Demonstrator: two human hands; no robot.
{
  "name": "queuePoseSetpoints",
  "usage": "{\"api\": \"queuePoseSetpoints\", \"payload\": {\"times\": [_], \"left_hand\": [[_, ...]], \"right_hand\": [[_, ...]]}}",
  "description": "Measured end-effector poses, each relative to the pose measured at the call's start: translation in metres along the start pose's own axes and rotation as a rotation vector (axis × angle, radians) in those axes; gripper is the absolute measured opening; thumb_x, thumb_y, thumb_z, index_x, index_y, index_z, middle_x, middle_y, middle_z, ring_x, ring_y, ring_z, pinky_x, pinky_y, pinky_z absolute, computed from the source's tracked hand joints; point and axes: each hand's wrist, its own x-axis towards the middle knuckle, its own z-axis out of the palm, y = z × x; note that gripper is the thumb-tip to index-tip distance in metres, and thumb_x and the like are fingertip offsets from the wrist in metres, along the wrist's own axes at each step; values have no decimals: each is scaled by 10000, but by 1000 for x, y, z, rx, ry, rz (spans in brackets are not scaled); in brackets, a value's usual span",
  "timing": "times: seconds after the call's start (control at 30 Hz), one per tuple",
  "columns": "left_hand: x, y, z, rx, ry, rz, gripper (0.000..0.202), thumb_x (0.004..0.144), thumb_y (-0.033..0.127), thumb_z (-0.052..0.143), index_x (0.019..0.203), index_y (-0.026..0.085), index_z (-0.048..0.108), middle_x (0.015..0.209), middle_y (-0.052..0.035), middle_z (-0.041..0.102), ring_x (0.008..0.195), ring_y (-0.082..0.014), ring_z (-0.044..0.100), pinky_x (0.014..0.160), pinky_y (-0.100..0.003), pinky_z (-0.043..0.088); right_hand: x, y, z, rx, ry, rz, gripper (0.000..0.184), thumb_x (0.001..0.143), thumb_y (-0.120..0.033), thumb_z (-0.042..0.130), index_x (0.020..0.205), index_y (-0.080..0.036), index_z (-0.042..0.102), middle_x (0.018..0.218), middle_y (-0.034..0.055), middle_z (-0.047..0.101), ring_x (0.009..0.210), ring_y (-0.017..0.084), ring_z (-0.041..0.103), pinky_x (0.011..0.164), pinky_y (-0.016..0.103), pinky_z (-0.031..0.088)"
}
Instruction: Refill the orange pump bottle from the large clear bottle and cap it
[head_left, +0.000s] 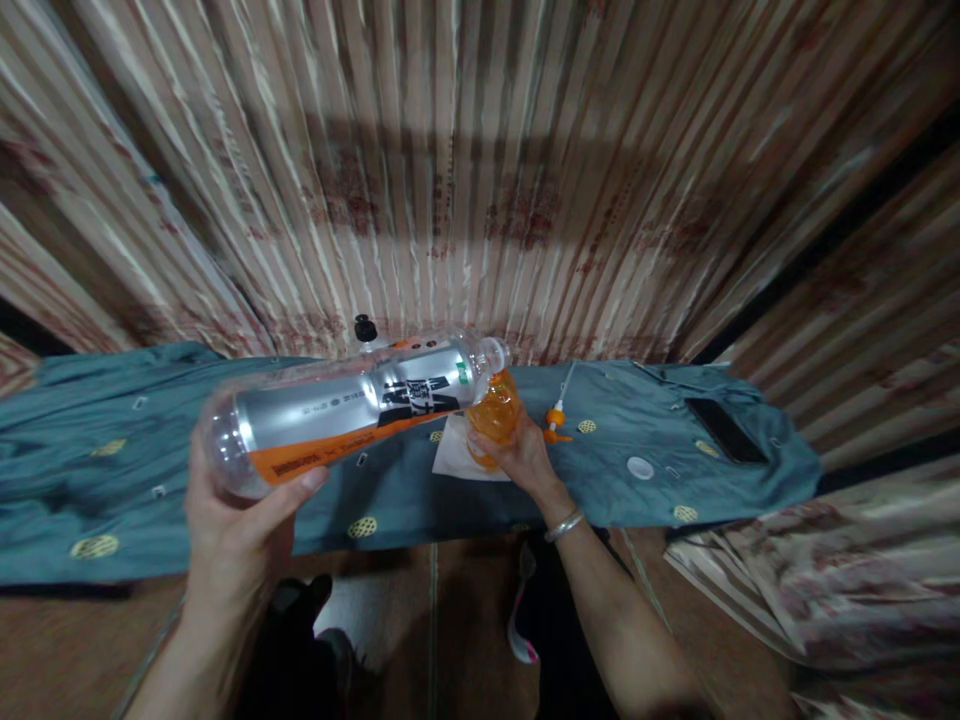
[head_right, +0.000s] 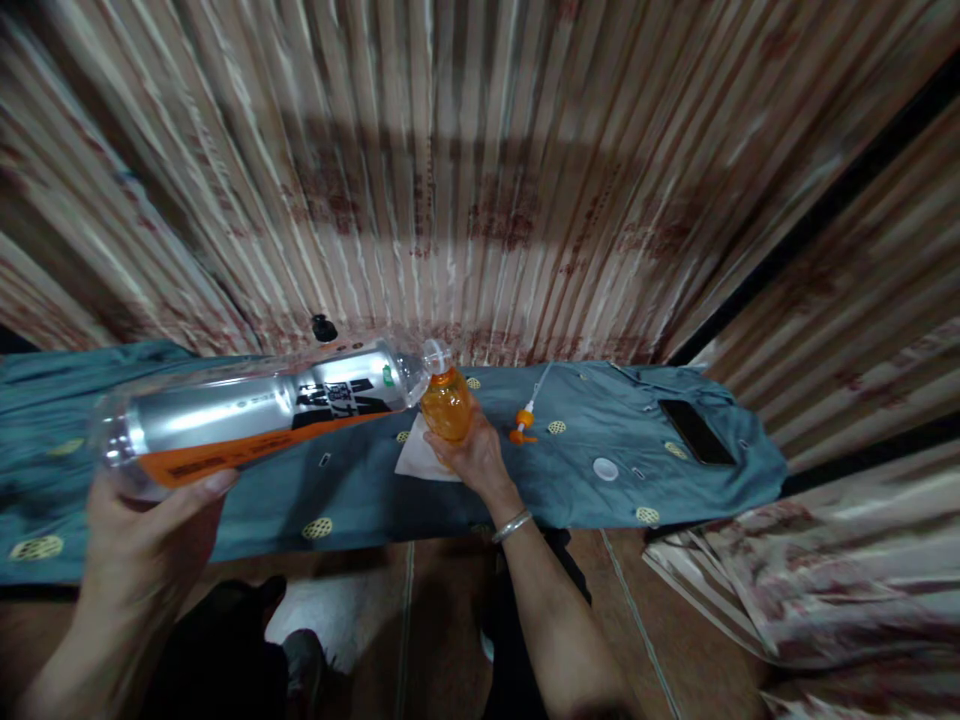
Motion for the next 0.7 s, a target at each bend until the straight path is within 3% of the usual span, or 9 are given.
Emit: {"api": "queuePoseSetpoints", "payload": {"times": [0.07, 0.23, 0.7], "left_hand": [[0, 5, 4, -66, 57, -120, 1050, 188, 226, 1094, 1169, 285, 725, 1370, -65, 691, 1454, -492, 554, 1308, -794, 218], [1, 11, 9, -138, 103, -142, 1050, 105, 110, 1051, 1093, 285, 740, 1259, -39, 696, 1453, -510, 531, 1305, -823, 173], [2, 7, 7, -133, 77, -126, 1008, 149, 113, 1051, 1087, 284, 723, 1352, -51, 679, 1498, -501, 504, 1319, -798, 192]], "right_hand": [[0, 0, 0, 3, 2, 4, 815, 748, -452, 875, 1479, -207, 611, 1316, 119, 817, 1204, 376, 796, 1081, 574, 644], [1, -1, -1, 8, -4, 12, 835, 738, -439, 883, 1493, -201, 618, 1316, 126, 817, 1215, 390, 790, 1068, 562, 650], [0, 3, 1, 24, 7, 15, 815, 740, -415, 907, 1486, -256, 621, 1312, 85, 823, 1201, 350, 793, 1080, 532, 648]]}}
